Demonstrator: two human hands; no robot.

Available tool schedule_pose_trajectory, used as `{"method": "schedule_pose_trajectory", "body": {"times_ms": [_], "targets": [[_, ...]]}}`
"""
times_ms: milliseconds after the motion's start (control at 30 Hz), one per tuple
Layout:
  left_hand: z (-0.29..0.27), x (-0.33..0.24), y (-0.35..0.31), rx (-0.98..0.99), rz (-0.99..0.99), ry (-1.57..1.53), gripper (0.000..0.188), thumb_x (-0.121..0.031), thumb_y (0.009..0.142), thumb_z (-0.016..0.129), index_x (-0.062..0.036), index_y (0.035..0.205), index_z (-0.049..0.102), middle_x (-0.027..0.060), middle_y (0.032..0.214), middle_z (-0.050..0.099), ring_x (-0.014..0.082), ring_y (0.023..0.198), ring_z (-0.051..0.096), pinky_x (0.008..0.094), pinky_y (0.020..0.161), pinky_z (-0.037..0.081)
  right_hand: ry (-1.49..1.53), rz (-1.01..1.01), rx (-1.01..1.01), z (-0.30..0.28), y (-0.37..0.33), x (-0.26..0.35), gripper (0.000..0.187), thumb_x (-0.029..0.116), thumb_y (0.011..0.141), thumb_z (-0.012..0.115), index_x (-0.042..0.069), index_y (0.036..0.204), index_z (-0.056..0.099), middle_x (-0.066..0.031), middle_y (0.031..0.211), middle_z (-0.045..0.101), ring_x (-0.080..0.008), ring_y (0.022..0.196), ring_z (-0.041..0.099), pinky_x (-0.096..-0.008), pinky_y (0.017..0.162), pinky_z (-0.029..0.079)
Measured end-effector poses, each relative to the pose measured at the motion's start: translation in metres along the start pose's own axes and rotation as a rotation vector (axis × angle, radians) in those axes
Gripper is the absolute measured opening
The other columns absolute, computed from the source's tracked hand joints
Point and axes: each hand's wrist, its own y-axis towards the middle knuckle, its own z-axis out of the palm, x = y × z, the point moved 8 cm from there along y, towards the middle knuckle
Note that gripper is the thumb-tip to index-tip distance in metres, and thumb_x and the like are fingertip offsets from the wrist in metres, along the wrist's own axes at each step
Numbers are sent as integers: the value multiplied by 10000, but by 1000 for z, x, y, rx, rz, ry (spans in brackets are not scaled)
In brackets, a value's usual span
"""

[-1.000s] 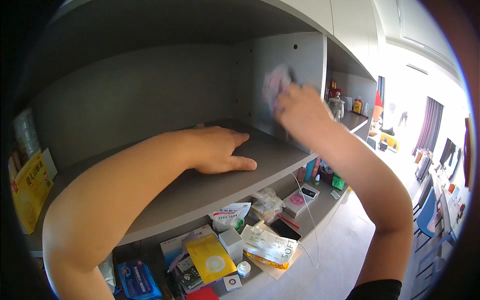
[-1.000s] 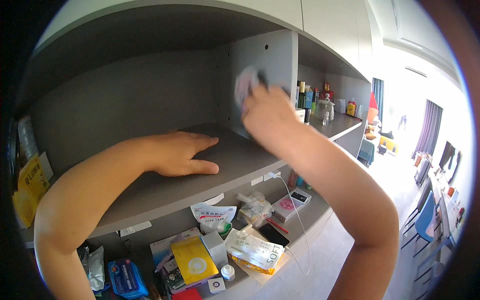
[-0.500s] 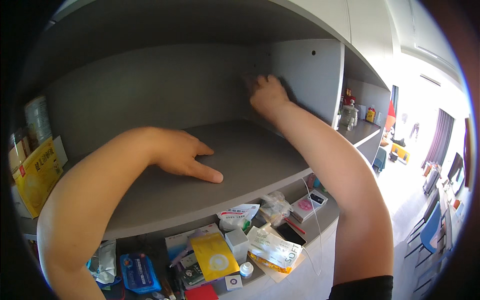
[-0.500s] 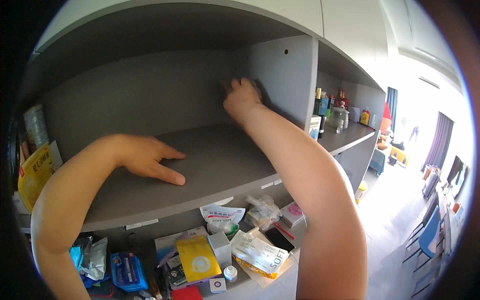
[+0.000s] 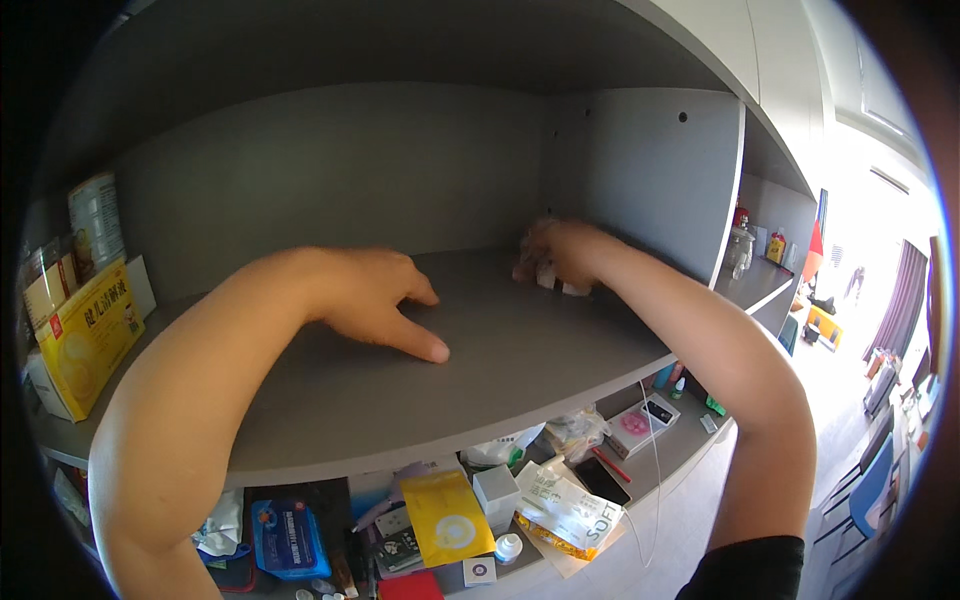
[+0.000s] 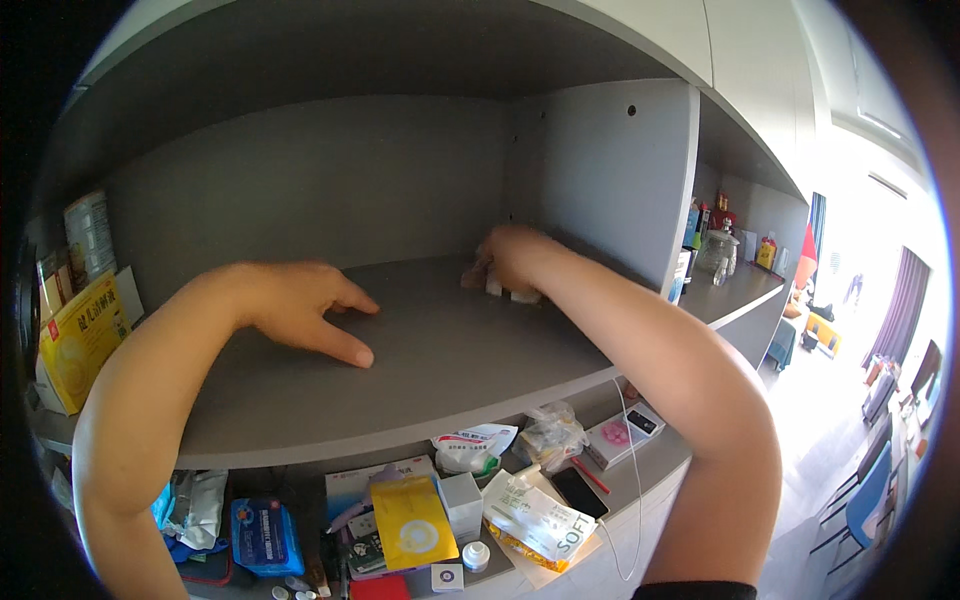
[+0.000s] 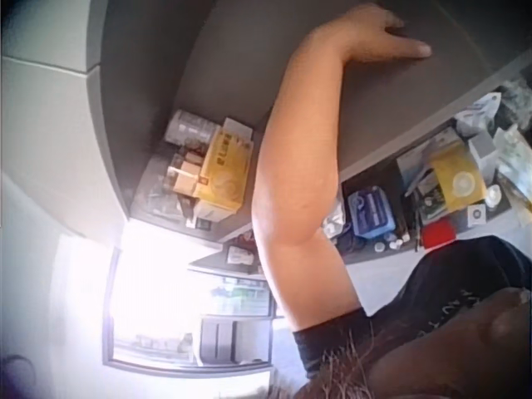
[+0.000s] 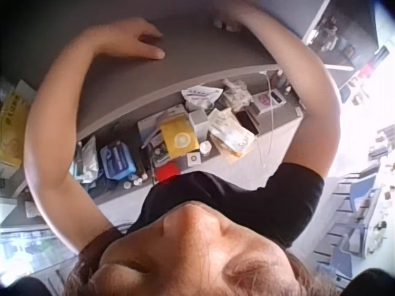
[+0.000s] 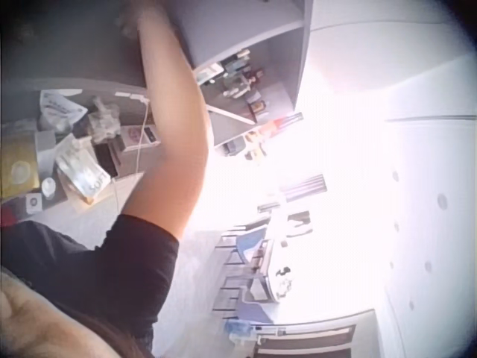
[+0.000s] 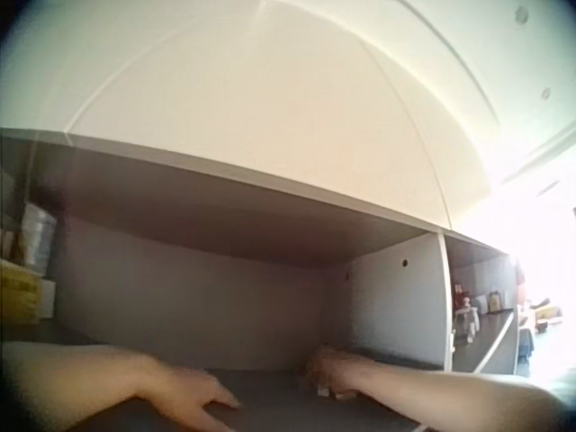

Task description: The person picks up, moves, and rearranges various items including boxes, a hairbrush, small containers, and a red piece of paper on a shelf, and wipes the shelf surface with a cloth.

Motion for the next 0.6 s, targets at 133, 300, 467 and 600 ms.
{"method": "schedule_pose_trajectory", "body": {"times_ms": [133, 300, 467, 600], "targets": [[-14, 28, -12, -14, -160, -25, 625, -434, 825, 656, -9, 1268, 538, 202, 1211, 588, 297, 1129, 574, 375, 938, 465, 256, -84, -93, -43, -62, 92, 447, -67, 709, 537, 99, 1103, 666, -154, 1063, 668, -305, 1037, 620, -337, 884, 481], [-35, 36, -13, -144, -253, -11, 412, -270, 902, 580, -15, 1225, 575, 170, 1191, 609, 282, 1120, 583, 375, 942, 463, 220, 96, -145, -59, -26, 53, 442, -20, 736, 546, 126, 1139, 655, -176, 1110, 642, -312, 1036, 618, -365, 867, 490], [-41, 45, -17, -190, -245, 39, 350, -222, 920, 545, -37, 1214, 589, 146, 1190, 615, 276, 1120, 580, 374, 965, 444, -18, 221, -67, -9, -2, 26, 401, 18, 809, 557, 179, 1164, 649, -124, 1176, 629, -275, 1073, 608, -365, 891, 483], [-36, 58, -18, -175, -276, 82, 334, -201, 933, 513, -39, 1215, 588, 146, 1177, 620, 279, 1115, 579, 378, 965, 441, 386, -146, -73, -20, -22, 91, 576, -108, 670, 445, 139, 1148, 654, -154, 1150, 634, -298, 1082, 593, -341, 927, 458]]}}
